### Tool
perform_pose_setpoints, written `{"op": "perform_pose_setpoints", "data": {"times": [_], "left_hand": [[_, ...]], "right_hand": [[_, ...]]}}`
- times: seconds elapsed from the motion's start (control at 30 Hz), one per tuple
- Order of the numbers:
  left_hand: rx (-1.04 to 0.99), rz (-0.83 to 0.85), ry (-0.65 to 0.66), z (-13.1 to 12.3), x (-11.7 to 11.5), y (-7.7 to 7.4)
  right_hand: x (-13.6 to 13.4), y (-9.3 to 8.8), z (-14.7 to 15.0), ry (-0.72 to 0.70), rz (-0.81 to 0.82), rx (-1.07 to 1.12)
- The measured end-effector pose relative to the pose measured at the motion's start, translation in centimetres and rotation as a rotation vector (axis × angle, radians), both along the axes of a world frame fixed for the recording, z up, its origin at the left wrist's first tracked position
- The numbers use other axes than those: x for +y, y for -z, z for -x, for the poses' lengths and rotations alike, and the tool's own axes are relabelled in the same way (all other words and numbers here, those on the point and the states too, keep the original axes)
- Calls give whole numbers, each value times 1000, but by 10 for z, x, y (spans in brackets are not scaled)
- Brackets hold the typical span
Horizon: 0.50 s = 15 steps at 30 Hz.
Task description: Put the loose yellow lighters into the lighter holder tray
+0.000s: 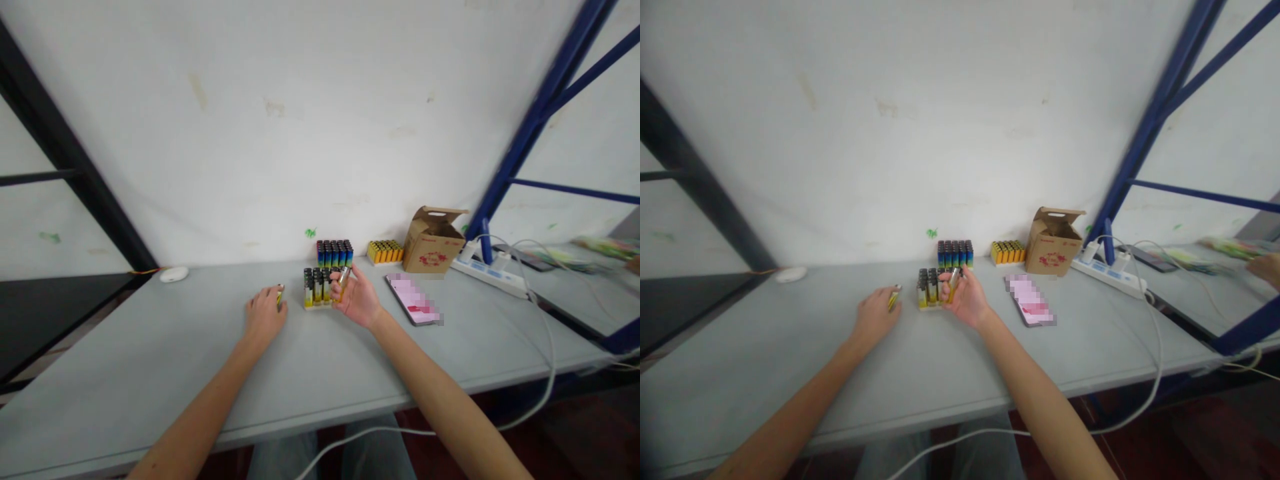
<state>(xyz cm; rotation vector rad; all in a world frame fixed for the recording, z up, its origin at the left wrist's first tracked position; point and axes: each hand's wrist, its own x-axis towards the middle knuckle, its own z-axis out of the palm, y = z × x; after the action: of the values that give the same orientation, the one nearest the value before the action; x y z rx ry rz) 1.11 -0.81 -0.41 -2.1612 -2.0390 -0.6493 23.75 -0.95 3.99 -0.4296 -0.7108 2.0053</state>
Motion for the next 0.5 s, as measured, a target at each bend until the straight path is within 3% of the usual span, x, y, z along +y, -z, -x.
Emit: {"op": "perform_pose_setpoints", "data": {"times": [0.5], "left_hand": [[-79, -12, 81, 1, 6, 2]], "right_hand": [[0, 3, -1, -67, 2, 3]]}}
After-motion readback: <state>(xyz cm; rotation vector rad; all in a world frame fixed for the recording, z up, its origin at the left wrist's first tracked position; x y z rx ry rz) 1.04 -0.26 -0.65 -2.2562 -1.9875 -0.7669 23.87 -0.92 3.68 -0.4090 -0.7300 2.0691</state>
